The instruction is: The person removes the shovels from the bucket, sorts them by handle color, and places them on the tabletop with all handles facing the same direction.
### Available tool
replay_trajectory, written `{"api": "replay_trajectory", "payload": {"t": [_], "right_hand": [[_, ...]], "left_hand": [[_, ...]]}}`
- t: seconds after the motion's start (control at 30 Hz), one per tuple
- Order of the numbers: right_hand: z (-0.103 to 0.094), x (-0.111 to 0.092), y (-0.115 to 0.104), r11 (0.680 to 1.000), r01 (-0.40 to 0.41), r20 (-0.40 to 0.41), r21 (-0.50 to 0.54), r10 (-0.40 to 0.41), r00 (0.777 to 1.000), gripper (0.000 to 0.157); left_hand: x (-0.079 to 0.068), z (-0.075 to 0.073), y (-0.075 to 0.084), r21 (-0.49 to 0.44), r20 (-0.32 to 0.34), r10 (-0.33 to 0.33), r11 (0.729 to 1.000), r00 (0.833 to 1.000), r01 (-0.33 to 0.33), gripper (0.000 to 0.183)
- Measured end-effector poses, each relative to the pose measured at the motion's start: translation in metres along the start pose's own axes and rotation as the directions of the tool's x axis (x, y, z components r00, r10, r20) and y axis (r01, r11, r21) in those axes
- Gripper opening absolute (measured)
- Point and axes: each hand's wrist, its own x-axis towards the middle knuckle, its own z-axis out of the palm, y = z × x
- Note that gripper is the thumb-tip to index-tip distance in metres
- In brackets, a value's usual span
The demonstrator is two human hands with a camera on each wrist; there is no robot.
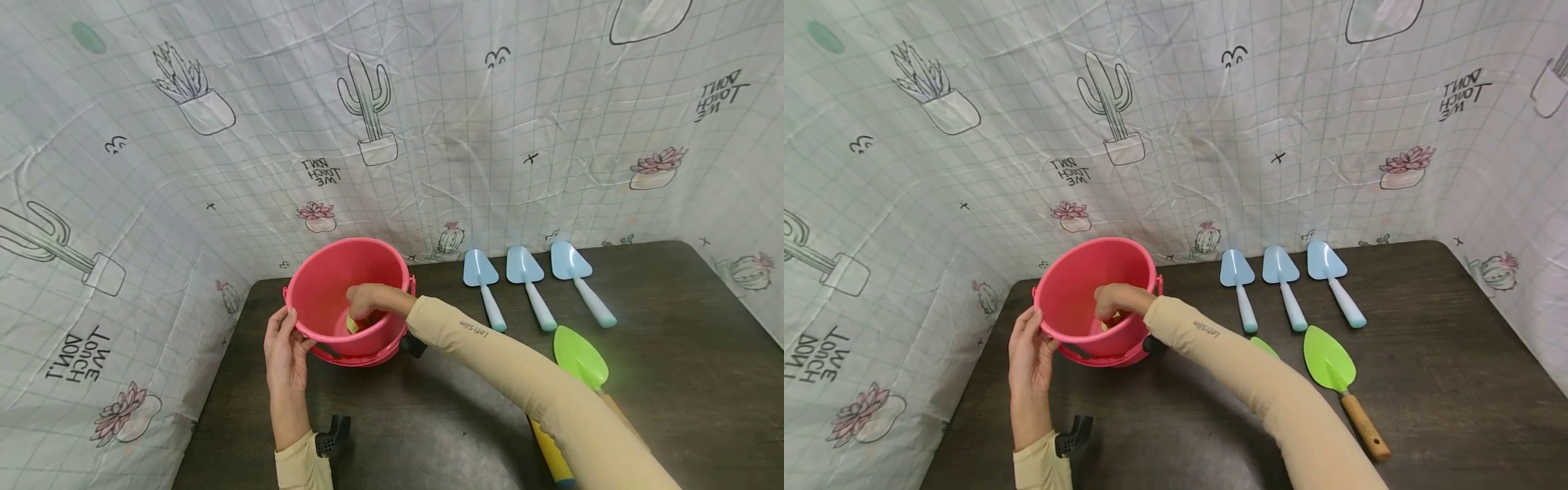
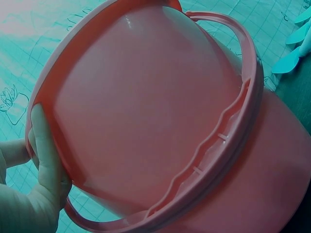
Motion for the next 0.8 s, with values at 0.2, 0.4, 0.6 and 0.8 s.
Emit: {"api": "replay_trajectory", "payload": {"t": [0.2, 0.4, 0.6, 0.8], "right_hand": [[-0.003, -0.003, 0.005, 0.986, 0.043, 0.002, 0.163, -0.044, 0.999, 0.023], [-0.005, -0.006, 0.006, 0.944, 0.070, 0.033, 0.321, -0.085, 0.996, 0.017], [-0.006, -0.010, 0.008, 0.896, 0.074, 0.037, 0.439, -0.100, 0.994, 0.007], [-0.011, -0.014, 0.011, 0.863, 0.092, -0.003, 0.497, -0.105, 0.994, 0.020]], "left_hand": [[-0.001, 0.000, -0.001, -0.004, -0.002, -0.005, 1.000, 1.000, 0.005, 0.026], [-0.003, 0.000, -0.001, 0.006, -0.012, -0.008, 1.000, 1.000, 0.008, 0.025], [-0.003, -0.001, -0.002, 0.004, -0.008, -0.007, 1.000, 1.000, 0.007, 0.025], [-0.004, -0.001, -0.002, 0.027, -0.014, 0.002, 1.000, 1.000, -0.001, 0.027]]}}
